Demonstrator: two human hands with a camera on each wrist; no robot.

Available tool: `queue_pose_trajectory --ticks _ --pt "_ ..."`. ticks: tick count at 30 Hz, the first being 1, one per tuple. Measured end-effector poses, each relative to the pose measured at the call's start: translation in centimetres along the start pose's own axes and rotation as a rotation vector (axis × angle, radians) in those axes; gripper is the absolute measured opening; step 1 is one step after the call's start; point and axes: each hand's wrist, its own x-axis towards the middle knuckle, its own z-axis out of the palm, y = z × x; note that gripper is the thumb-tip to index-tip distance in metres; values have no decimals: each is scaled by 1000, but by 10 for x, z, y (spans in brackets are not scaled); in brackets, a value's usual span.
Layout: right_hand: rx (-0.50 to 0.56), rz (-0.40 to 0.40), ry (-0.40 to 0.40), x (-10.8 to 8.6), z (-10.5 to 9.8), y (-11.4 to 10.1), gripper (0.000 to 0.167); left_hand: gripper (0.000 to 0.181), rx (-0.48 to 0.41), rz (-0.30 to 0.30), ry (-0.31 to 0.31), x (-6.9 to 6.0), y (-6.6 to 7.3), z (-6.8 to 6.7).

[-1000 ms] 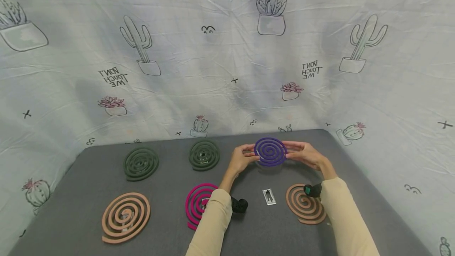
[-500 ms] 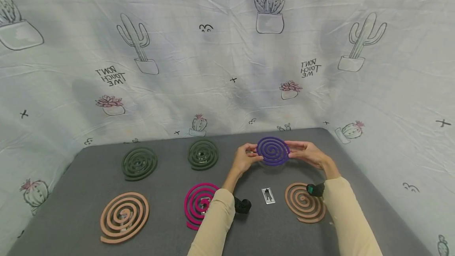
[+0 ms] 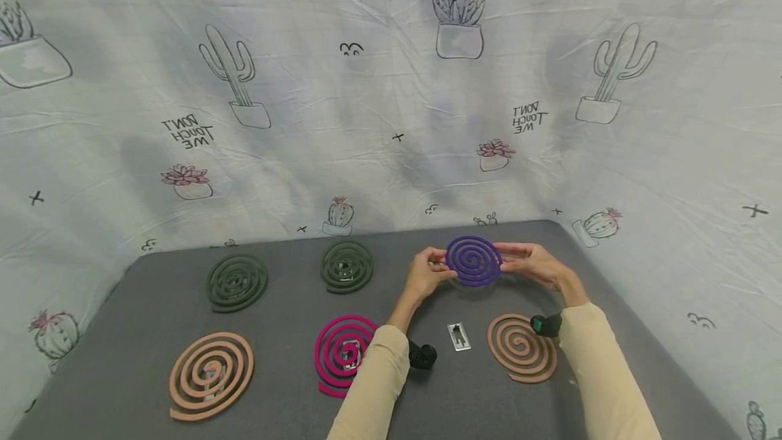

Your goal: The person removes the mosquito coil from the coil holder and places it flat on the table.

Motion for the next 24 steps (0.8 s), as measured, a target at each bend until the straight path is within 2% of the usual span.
queue_pose_trajectory --ticks 5,8,9,12,15,16,20,24 --pt "5 -1 10 -3 -4 -1 73 44 11 12 8 -2 4 3" --pt "-2 -5 16 -5 -6 -1 72 43 11 48 -16 2 -4 4" --pt "-7 -6 15 -5 -7 -1 72 41 13 86 -23 7 -14 5" --pt "-10 -2 20 -7 -10 0 71 39 31 123 -40 10 -18 6" --pt "-4 0 19 -9 -11 0 69 38 29 108 -30 7 -11 9" --pt "0 1 21 -10 -12 0 68 40 34 77 -24 3 -1 9" --pt "11 -1 24 -11 -13 -2 65 37 106 64 15 -1 8 13" --pt "10 5 22 -12 -14 -4 62 36 147 46 27 -1 11 15"
